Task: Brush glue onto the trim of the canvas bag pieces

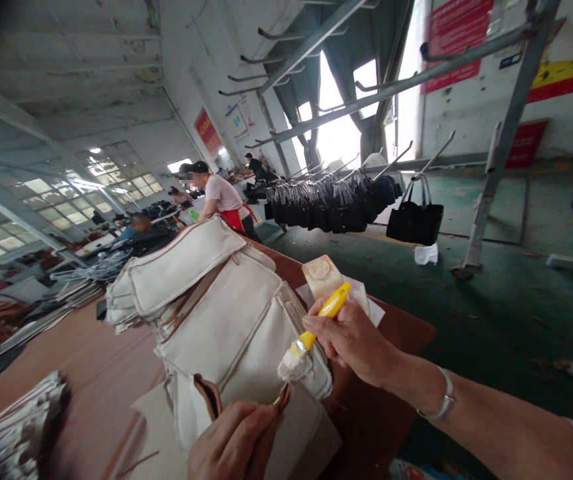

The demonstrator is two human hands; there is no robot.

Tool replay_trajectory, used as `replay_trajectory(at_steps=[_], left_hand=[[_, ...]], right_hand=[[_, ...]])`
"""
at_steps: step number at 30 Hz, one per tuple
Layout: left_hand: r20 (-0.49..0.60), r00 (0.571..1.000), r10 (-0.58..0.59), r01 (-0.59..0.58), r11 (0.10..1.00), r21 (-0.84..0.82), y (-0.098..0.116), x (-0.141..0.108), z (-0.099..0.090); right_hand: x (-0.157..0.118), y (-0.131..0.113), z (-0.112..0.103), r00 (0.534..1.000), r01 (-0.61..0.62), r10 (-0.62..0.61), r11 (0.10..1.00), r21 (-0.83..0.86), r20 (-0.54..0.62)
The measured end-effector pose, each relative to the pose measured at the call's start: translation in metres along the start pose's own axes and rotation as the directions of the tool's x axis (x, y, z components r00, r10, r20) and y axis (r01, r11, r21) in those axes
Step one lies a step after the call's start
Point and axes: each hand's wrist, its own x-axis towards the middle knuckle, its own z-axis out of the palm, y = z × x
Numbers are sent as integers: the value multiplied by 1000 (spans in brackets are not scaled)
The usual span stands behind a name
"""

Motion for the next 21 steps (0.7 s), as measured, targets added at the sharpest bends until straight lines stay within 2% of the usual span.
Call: replay_trajectory(at_steps=[3, 5, 9, 11, 13, 15, 16, 18, 20, 21], left_hand=[[23, 1000, 9, -9, 1000, 10, 1, 4, -4], [45, 999, 6, -6, 1000, 1, 2, 5, -6], [101, 995, 23, -23, 1000, -2, 3, 4, -6], [128, 991, 25, -24, 1000, -8, 2, 2, -5], [155, 987, -31, 33, 999, -12, 0, 0, -4], [177, 970, -168, 171, 985, -6, -2, 3, -6], [205, 948, -244, 252, 968, -14, -1, 9, -9], [301, 882, -363, 399, 915, -65, 1, 31, -22], [416, 821, -390, 496, 849, -182, 5, 63, -45], [448, 812, -373, 521, 811, -268, 6, 80, -59]], right_hand=[[-3, -6, -4, 976, -154, 145, 987, 41, 165], [-2, -10, -10, 960, -189, 173, 981, 54, 220], [0, -11, -12, 993, -66, 61, 997, 46, 99], [-2, -7, -6, 990, -83, 80, 996, 20, 119], [-5, -2, -2, 966, -158, 147, 987, 33, 214], [-9, 0, -4, 951, -210, 180, 973, 96, 252], [-10, -1, -6, 961, -201, 168, 970, 138, 219], [-10, -8, -16, 993, -110, 97, 972, 206, 74], [-10, -21, -27, 997, 25, -6, 966, 259, -75], [-11, -31, -32, 989, 93, -56, 954, 284, -134]])
